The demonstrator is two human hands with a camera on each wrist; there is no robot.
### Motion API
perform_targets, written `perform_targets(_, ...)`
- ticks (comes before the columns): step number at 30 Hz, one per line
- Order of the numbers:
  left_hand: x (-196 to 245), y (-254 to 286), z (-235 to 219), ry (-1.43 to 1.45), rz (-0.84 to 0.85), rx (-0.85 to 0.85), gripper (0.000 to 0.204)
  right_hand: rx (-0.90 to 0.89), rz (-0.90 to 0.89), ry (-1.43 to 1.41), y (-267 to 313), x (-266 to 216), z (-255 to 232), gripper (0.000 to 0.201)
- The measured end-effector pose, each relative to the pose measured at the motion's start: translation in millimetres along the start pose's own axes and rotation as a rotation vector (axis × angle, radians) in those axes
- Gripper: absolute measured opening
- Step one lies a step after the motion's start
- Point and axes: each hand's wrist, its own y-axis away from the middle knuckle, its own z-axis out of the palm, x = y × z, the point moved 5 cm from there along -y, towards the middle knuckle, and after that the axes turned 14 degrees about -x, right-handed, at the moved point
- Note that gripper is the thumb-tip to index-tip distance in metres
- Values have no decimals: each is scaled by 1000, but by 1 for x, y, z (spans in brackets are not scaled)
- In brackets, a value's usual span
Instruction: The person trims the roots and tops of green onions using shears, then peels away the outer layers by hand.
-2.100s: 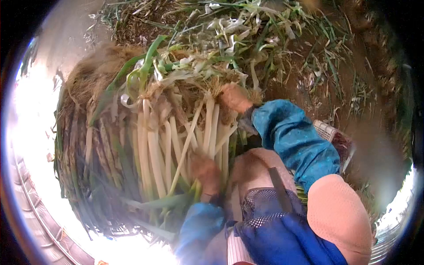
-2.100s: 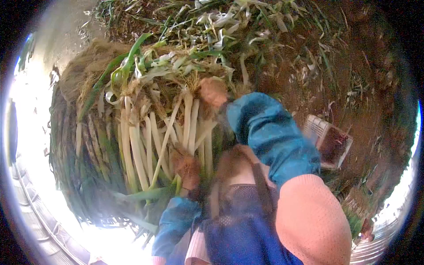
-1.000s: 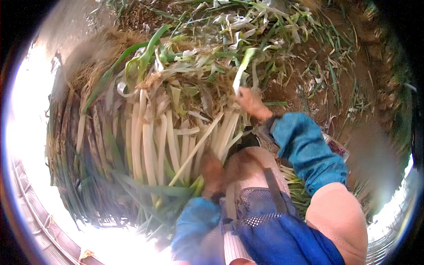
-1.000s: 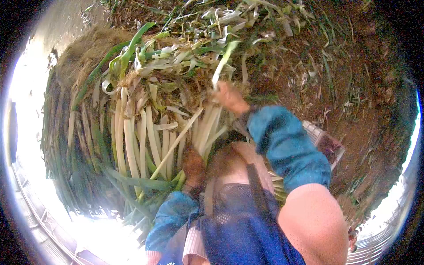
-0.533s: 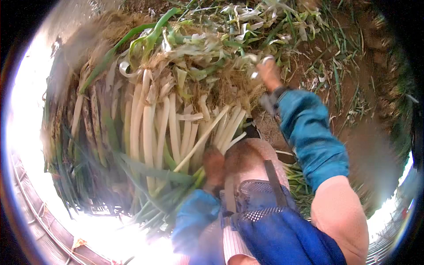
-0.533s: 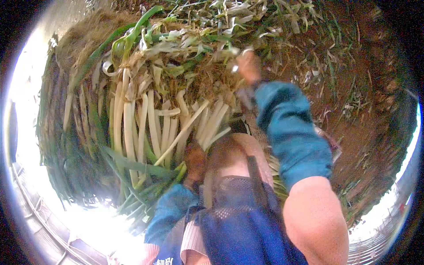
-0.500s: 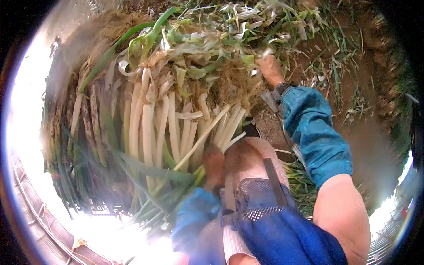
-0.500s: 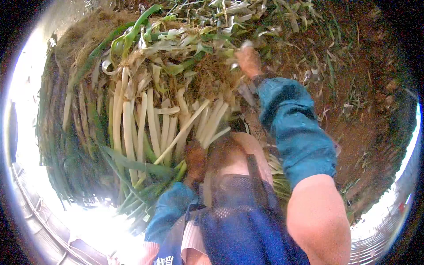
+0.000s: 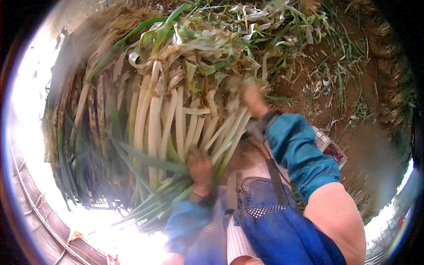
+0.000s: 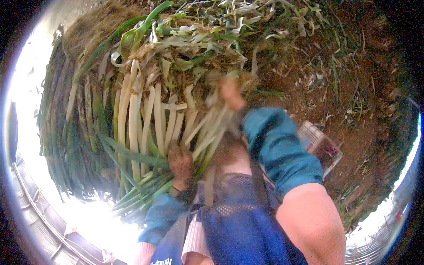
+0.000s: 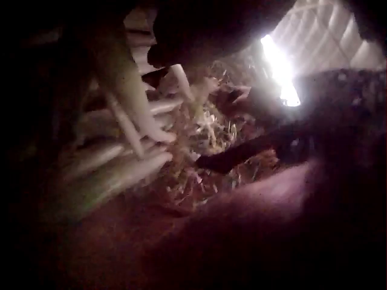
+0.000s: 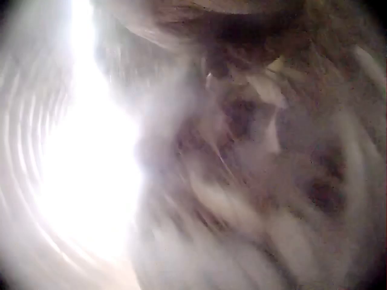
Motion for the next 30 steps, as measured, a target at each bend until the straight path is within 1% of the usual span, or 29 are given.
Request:
perform_targets(1,3,1,6,-16,-36,-20,39,142,78,-449,2,-12,-37,25)
perform_targets(2,3,0,6,-1,-40,-29,38,242,95,-654,2,-28,-63,23)
perform_targets(3,3,-1,4,13,-44,-42,38,302,141,-285,-9,-23,-82,24)
perform_targets(4,3,-3,2,29,-52,-51,38,167,106,-118,-13,-19,-72,28)
perform_targets(5,3,-6,-2,16,-57,-13,34,28,65,51,-10,-46,-52,31)
perform_targets(6,3,-7,-7,0,-58,20,30,-105,230,161,9,-89,-27,40)
perform_targets(7,3,-7,-12,-20,-53,52,27,-215,229,296,11,-88,8,41)
perform_targets(8,2,-6,-16,-26,-40,-25,24,-321,226,431,9,-73,42,43)
perform_targets(9,2,-1,-22,-30,-27,-104,22,-272,42,404,13,-61,71,41)
perform_targets(10,2,3,-23,-33,-16,-184,19,-257,-51,402,14,-60,79,40)
perform_targets(11,1,6,-17,1,-2,-194,17,-242,-144,402,15,-59,86,38)
perform_targets(13,-2,9,-3,76,34,-208,12,-273,-144,460,10,-68,76,35)
perform_targets(16,-4,9,2,156,-25,-258,10,-261,-247,561,11,-85,65,31)
perform_targets(19,-3,8,-5,372,-17,-335,38,-189,-672,627,26,-87,68,27)
perform_targets(20,-2,4,-15,319,-3,-218,40,-190,-604,663,29,-82,64,25)
perform_targets(22,-1,-9,-31,212,9,25,44,-196,-484,735,29,-88,53,22)
perform_targets(25,-1,-8,3,23,-45,2,47,-214,-455,711,19,-73,50,21)
perform_targets(27,-3,-8,11,-38,-76,-3,40,75,-368,823,-13,-62,23,23)
perform_targets(28,-4,-9,13,-69,-88,-2,38,74,14,506,-18,-77,-24,21)
perform_targets(29,-4,-10,15,-78,-97,-1,38,232,-76,659,-42,-48,-70,20)
perform_targets(30,-3,-10,17,-85,-106,0,38,245,-129,464,-46,-55,-129,21)
